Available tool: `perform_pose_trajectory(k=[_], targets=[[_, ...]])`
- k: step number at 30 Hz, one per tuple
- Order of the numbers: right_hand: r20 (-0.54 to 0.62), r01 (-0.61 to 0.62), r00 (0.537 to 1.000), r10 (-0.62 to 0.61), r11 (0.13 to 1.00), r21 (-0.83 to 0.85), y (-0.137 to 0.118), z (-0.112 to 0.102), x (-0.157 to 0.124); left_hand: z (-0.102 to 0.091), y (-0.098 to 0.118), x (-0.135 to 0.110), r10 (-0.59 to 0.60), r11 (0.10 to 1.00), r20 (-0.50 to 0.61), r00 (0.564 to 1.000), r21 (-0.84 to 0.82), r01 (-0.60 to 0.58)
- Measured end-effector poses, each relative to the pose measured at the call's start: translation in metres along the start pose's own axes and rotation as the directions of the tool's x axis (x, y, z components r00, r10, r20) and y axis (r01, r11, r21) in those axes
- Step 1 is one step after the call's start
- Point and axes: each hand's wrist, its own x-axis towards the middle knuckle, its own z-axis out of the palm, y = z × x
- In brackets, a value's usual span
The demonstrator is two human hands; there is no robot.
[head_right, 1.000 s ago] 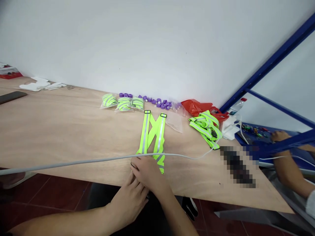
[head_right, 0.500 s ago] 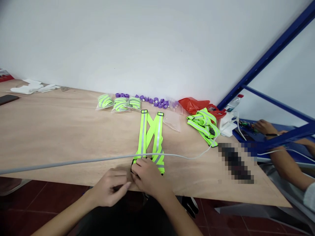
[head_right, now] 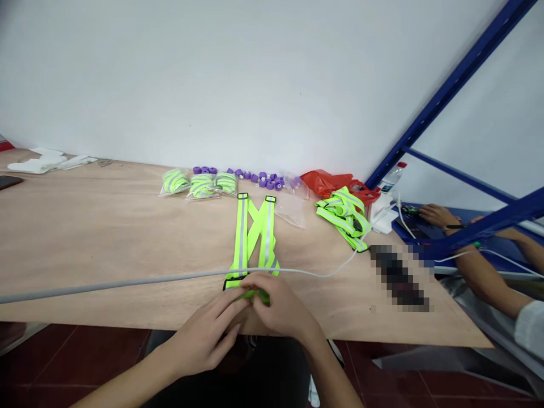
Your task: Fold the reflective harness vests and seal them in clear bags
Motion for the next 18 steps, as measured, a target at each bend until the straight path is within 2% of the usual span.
perform_pose_trajectory(k=[2, 4, 8, 12, 15, 18], targets=[[-0.178, -0.02, 0.984, -0.006, 0.989, -0.143, 0.016, -0.002, -0.002, -0.002, 0.004, 0.006, -0.015, 0.997, 0.064, 0.998, 0.08, 0.01], [-0.258, -0.087, 0.966, 0.018, 0.961, -0.261, 0.03, -0.001, -0.004, -0.006, 0.009, 0.014, -0.021, 0.988, 0.14, 0.99, 0.155, -0.001], [-0.174, -0.186, 0.975, 0.139, 0.939, -0.29, 0.046, 0.005, -0.005, -0.013, 0.016, 0.035, -0.072, 0.955, 0.307, 0.949, 0.294, -0.022], [-0.159, -0.216, 0.97, 0.183, 0.95, -0.226, 0.048, 0.004, -0.007, -0.014, 0.014, 0.062, -0.039, 0.91, 0.399, 0.916, 0.392, -0.132], [-0.18, -0.186, 0.971, 0.155, 0.968, -0.169, 0.054, 0.001, -0.011, -0.013, 0.004, 0.083, 0.032, 0.913, 0.422, 0.906, 0.356, -0.198], [-0.197, -0.167, 0.97, 0.146, 0.981, -0.095, 0.064, 0.0, -0.015, -0.012, -0.01, 0.098, 0.091, 0.952, 0.471, 0.877, 0.216, -0.215]])
